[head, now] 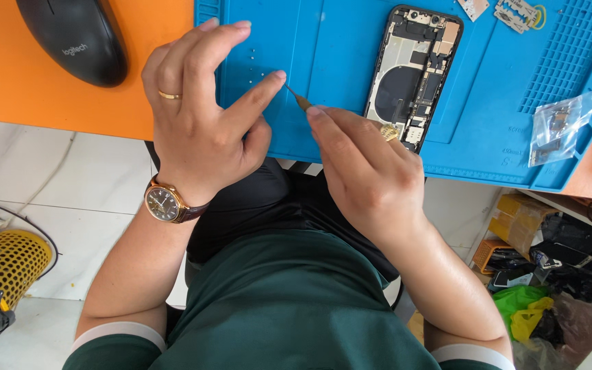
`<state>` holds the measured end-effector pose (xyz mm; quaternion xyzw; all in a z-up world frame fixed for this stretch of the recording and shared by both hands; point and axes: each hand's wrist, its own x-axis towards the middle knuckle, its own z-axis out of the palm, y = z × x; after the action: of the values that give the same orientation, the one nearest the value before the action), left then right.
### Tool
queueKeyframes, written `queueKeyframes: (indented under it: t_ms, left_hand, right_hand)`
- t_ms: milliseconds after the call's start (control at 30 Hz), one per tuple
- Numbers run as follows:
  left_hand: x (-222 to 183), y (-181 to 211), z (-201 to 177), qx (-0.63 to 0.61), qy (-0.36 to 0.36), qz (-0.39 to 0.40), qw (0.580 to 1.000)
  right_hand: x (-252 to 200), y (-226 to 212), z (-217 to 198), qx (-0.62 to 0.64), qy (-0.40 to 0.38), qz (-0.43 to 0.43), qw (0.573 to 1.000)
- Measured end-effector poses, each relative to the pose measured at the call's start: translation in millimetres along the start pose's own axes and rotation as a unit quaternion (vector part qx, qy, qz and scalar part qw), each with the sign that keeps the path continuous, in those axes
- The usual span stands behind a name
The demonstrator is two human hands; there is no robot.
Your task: The person disassembles a smartphone on a blue work mat, using a screwdriver to remove screws and tweezers to lift internal components. They handle the phone's back cover and internal parts, placing removed screws on the mat.
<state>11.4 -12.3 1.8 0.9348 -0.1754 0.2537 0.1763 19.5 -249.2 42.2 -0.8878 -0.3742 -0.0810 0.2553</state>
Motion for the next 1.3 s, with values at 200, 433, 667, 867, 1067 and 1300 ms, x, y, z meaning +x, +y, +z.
queueKeyframes:
  t_ms: [200,433,667,867,1067,1300]
  left_hand:
    - [-1.0,0.1,-0.1,0.015,-0.020,-0.017,1.000]
    - [-3.7,-2.7,2.4,0.013,-0.016,-0.012,1.000]
    - [3.8,-0.9,-0.9,-0.026,-0.011,0.003,1.000]
    - [1.2,-2.2,2.5,-0.002,-0.002,0.017,1.000]
    - [-3.1,-5.1,4.6,0.015,-0.007,0.020,1.000]
    - [-1.7,-2.8,2.8,0.010,-0.012,0.008,1.000]
  right_hand:
    - [-16.3,16.9,-42.5,0.052,0.010,0.023,0.998]
    - [-43.5,45.4,-122.8,0.014,-0.064,-0.006,0.998]
    - [-52.8,42.8,-138.1,-0.091,-0.116,0.064,0.987]
    - [-51.7,42.9,-122.0,-0.128,-0.146,0.022,0.981]
    - [-47.2,40.8,-120.2,-0.144,-0.156,0.005,0.977]
    - [-47.0,43.0,-119.8,-0.137,-0.164,0.024,0.977]
